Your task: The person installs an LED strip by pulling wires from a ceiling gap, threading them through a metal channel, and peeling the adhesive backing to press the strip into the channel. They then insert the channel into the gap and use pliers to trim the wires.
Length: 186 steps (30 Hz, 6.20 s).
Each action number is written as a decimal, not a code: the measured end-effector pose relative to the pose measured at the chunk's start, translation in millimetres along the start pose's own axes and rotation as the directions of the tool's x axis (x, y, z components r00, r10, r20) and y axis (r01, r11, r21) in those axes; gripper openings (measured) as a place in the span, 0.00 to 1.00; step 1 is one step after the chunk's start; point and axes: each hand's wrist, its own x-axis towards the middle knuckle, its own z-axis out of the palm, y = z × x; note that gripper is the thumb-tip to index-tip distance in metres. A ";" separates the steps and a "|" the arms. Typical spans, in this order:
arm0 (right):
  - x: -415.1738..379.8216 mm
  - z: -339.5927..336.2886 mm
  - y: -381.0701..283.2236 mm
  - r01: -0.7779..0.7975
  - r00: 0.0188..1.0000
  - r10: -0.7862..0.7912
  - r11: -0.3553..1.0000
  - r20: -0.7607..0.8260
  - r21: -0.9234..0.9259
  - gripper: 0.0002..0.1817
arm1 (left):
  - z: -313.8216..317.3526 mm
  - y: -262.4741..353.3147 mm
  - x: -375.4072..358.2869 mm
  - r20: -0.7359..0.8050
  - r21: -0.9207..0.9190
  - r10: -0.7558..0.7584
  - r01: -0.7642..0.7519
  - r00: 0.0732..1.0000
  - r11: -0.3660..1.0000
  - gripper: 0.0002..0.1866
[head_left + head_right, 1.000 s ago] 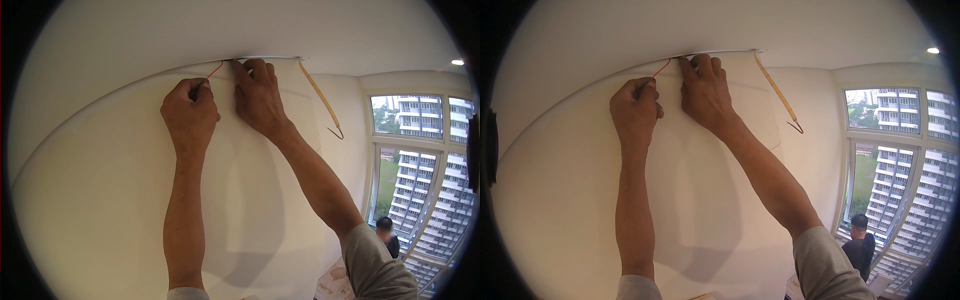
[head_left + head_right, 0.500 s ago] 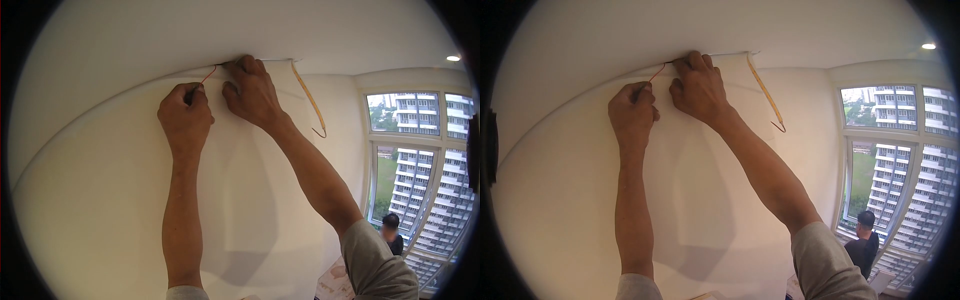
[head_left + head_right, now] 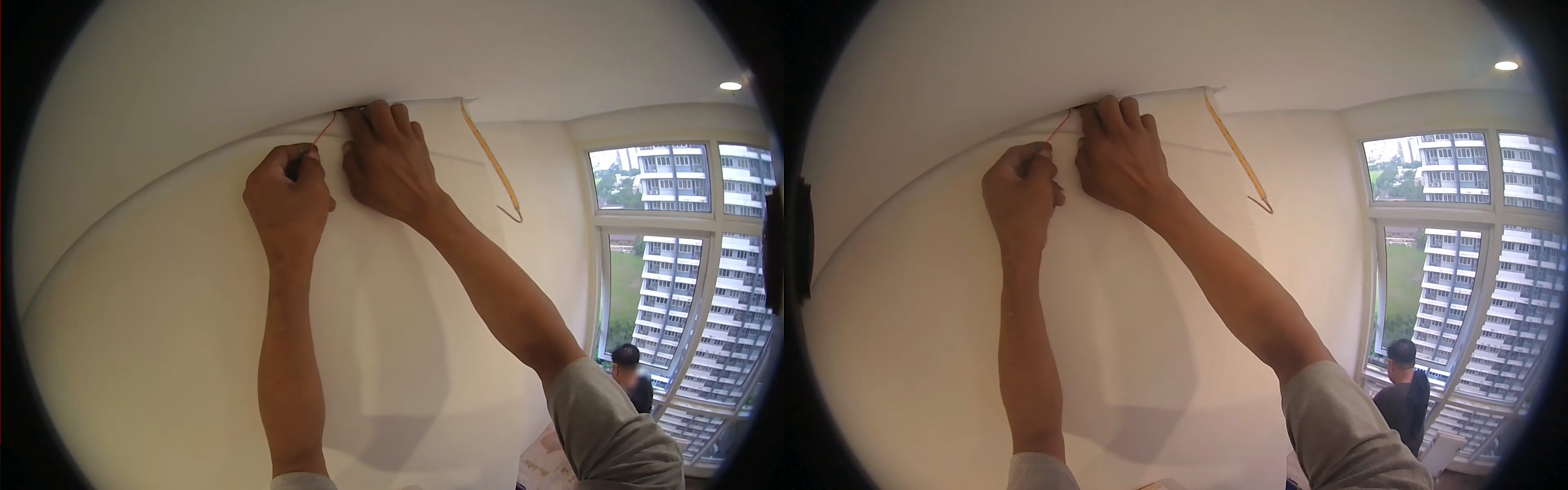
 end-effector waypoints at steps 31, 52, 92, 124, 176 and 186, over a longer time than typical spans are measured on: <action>-19.0 -6.3 35.9 -0.349 0.930 0.340 0.936 -0.137 -0.047 0.09 | -0.3 -5.3 -2.2 0.019 0.001 0.032 -0.032 0.999 0.999 0.10; -46.6 -106.7 77.1 -0.469 0.881 0.460 0.881 -0.112 -0.069 0.21 | 18.8 9.9 2.7 0.321 0.303 0.002 -0.104 0.947 0.947 0.13; -77.3 -135.0 124.7 -0.713 0.622 0.587 0.698 0.517 0.065 0.25 | 163.1 -8.3 -19.7 0.584 -0.480 -0.068 0.411 0.809 0.775 0.35; 12.4 -208.5 169.7 0.117 0.848 0.280 0.730 0.450 -0.673 0.16 | 263.5 -41.0 -65.6 0.512 -0.595 0.060 0.303 0.857 0.744 0.40; -16.7 -85.0 196.2 -0.628 0.423 0.672 -0.266 0.608 0.731 0.10 | 192.3 42.3 -5.7 0.434 -0.834 -0.346 0.516 0.832 0.195 0.22; -40.7 -32.5 234.7 -0.592 0.716 0.590 0.229 0.374 0.772 0.17 | 203.4 41.4 -3.2 0.532 -0.765 -0.252 0.586 0.809 0.266 0.15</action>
